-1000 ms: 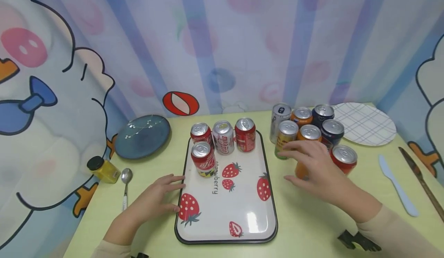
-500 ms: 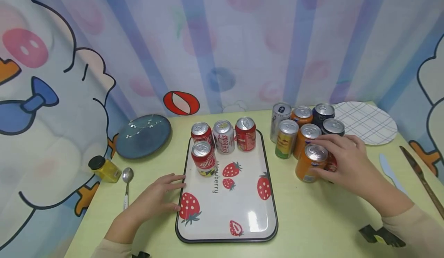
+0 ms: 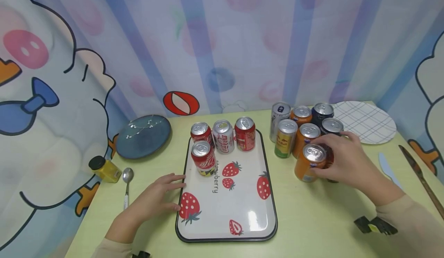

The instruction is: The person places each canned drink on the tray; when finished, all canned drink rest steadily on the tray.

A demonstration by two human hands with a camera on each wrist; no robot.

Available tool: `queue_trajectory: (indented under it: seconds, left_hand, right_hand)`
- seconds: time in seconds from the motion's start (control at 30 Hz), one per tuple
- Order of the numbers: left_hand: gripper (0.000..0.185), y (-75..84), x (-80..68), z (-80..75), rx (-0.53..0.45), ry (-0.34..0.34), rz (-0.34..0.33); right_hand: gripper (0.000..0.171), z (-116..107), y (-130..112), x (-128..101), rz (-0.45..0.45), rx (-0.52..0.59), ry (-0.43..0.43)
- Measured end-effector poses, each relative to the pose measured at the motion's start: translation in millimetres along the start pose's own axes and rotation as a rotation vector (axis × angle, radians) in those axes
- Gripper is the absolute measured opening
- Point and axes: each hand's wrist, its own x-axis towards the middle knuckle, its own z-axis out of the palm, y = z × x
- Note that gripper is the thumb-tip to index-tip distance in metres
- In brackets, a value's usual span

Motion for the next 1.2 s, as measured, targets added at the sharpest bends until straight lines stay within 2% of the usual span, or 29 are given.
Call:
queue_trajectory:
  seconds: [0.17,0.4,0.6,0.8,1.0,1.2]
  left_hand:
    - [0.065,0.2,0.4,-0.3,0.004,-0.008,-0.006]
    - [0.063,-0.3,3.5,-1.4,0.009,0.001,0.003]
    - [0.063,-1.1,4.0,-2.4,0.014,-0.001,-0.002]
    - [0.063,-1.8,2.6,-2.2,0.009,0.001,0.0]
    - [0.063,-0.4,1.4,-1.8,-0.004,0.002,-0.003]
    - [0.062,1.5,1.4,-0.5,-0.008,-0.01,-0.025]
  right_hand:
    - [0.064,4.0,-10.5,5.0,-0.024,0.06,0.026]
    - [0.062,12.9,-48.7,25.9,-0.007,0.166,0.021]
    - [0.066,40.9,-81.2,53.6,-0.012,0.28,-0.032]
    - [0.067,72.8,-107.2,83.0,-0.003,0.334,-0.106]
    - [0.068,98.5,-125.9,103.7,0.024,0.355,-0.135]
    - [0.072,115.0,-132.0,111.7,0.055,0.339,-0.151]
